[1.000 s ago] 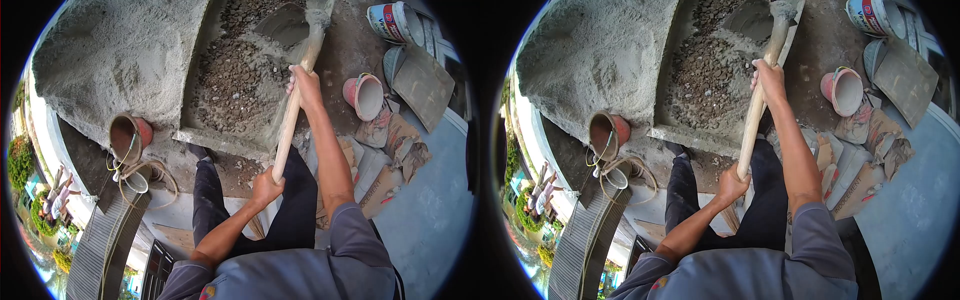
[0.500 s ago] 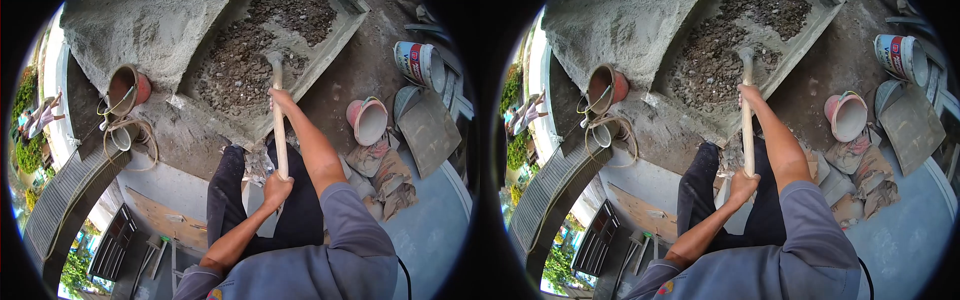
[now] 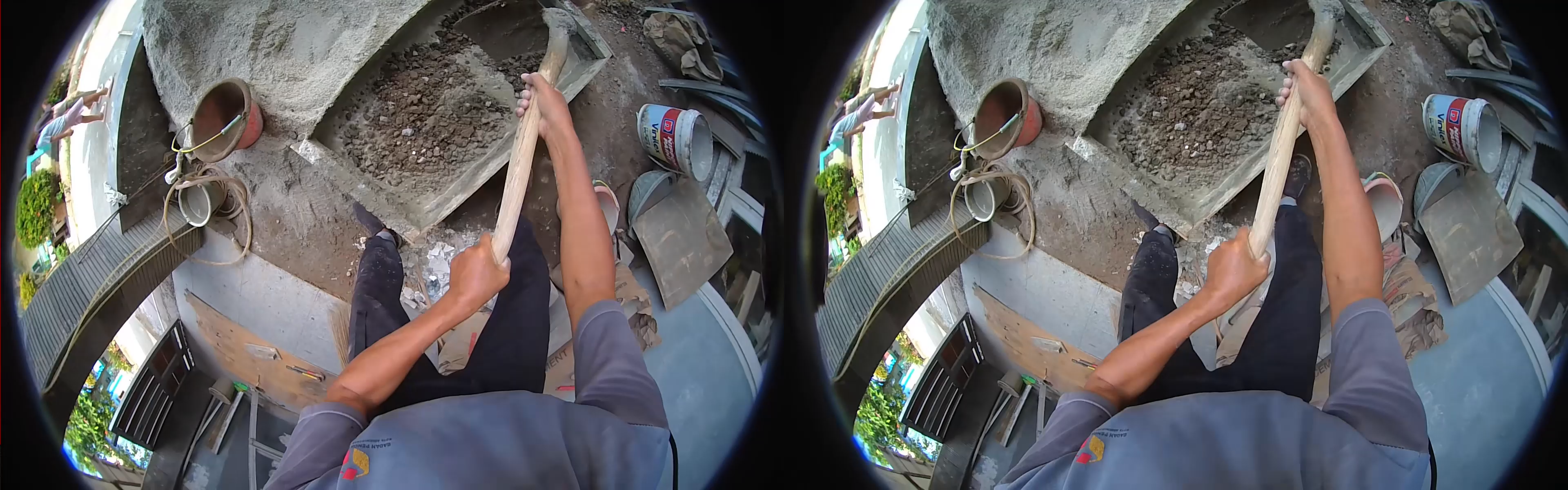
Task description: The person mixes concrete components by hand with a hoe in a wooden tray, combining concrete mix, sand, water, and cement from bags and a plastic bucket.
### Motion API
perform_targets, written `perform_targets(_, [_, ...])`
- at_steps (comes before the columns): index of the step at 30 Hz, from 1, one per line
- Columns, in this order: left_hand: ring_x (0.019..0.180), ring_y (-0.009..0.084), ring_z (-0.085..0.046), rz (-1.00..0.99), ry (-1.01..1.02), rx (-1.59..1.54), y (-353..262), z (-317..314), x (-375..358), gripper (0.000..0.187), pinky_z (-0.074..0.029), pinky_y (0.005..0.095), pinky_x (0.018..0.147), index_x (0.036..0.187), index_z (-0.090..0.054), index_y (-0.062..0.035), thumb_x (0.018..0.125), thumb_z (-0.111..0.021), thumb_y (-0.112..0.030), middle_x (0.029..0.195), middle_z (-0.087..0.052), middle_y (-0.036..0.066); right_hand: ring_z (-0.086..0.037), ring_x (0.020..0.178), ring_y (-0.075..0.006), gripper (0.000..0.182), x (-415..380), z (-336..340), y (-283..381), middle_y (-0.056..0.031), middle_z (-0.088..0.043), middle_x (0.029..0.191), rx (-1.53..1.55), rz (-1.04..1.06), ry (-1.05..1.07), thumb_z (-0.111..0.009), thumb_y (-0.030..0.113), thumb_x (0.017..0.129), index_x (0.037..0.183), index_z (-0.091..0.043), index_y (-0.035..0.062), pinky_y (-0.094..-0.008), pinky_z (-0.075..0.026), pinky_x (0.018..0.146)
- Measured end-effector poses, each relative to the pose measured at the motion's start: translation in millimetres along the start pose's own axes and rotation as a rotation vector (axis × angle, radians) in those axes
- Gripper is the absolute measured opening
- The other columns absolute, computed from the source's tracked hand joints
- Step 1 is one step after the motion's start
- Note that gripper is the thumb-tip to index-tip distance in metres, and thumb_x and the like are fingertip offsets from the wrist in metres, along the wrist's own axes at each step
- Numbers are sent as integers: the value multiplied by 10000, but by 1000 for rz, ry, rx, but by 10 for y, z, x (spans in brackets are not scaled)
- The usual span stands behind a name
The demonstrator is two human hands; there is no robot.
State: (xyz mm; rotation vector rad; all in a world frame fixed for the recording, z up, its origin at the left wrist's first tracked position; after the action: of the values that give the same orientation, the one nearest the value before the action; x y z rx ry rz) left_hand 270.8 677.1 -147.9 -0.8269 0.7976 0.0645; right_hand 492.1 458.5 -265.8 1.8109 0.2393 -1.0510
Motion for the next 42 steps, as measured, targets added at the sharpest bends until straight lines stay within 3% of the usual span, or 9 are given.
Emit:
perform_targets(3, [754, 469, -701, 78, -80, 47, 5, 33, 456, 349, -565, 536, 702, 965, -602, 37, 783, -740, -227, 763, -685, 296, -508, 561, -139, 197, 616, -211, -189, -28, -490, 715, -4, -36, 63, -674, 189, 891, 859, -525, 63, -325, -494, 490])
perform_targets(10, [790, 489, -703, 508, -26, -34, 387, -1155, -88, 378, -564, 552, 740, 1020, -616, 67, 783, -712, -212, 798, -687, 329, -516, 516, -171, 169, 459, 88, -2737, -53, -514, 674, -175, -583, 248, -661, 164, 879, 855, -554, 35, -367, -501, 463])
perform_targets(14, [806, 494, -701, 420, 11, -132, -11, -1202, -264, 393, -567, 551, 753, 1048, -606, 84, 804, -692, -211, 814, -682, 343, -511, 512, -159, 158, 226, 451, -2655, -40, -507, 660, -133, -611, 210, -650, 160, 890, 861, -567, 30, -352, -486, 448])
perform_targets(19, [731, 490, -697, 317, 126, -112, -271, -1195, -479, 439, -578, 537, 692, 1058, -563, 106, 827, -709, -237, 755, -671, 327, -493, 494, -131, 161, -71, 571, -1403, -16, -496, 653, -126, -452, 134, -649, 154, 907, 869, -521, 64, -326, -458, 434])
perform_targets(26, [704, 457, -701, 37, -19, 60, -284, -269, 636, 378, -569, 527, 680, 985, -567, 34, 780, -747, -227, 718, -674, 285, -470, 530, -114, 175, 678, 13, 40, 8, -472, 665, 84, -80, 123, -645, 189, 937, 888, -510, 88, -299, -449, 492])
perform_targets(29, [740, 468, -701, 152, -54, 120, 109, -98, 883, 384, -568, 524, 701, 1004, -590, 38, 775, -743, -229, 752, -680, 300, -506, 541, -144, 142, 1165, -346, -540, -33, -507, 704, 85, -110, 164, -635, 164, 916, 927, -562, 42, -346, -490, 482])
perform_targets(33, [779, 478, -704, 371, -23, 33, 660, -579, 407, 411, -567, 543, 718, 1033, -589, 64, 774, -743, -216, 803, -692, 315, -494, 549, -141, 160, 887, -421, -2283, -19, -488, 699, -138, -460, 205, -626, 192, 940, 950, -552, 50, -325, -477, 473])
perform_targets(35, [786, 482, -703, 453, 12, 32, 691, -758, 124, 427, -567, 544, 727, 1048, -596, 67, 775, -740, -228, 813, -691, 324, -497, 557, -142, 164, 625, -238, -2684, -23, -491, 711, -32, -582, 216, -632, 192, 937, 974, -562, 48, -329, -472, 472])
perform_targets(42, [737, 465, -704, 388, 100, -58, 256, -957, -591, 451, -575, 519, 683, 1074, -595, 72, 794, -740, -250, 773, -683, 311, -480, 500, -156, 173, -89, 306, -2102, -31, -486, 662, -67, -542, 129, -652, 185, 913, 924, -579, 28, -352, -464, 454])
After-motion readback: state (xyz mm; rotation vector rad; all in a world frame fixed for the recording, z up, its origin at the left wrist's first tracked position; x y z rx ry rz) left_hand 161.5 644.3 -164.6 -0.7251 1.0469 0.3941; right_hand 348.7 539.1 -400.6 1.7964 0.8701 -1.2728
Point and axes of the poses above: each hand's wrist, its own x-axis towards the middle knuckle, its own z-axis out of the back of the hand, y = z × x, the point moved 9 cm from there along x, towards the middle knuckle
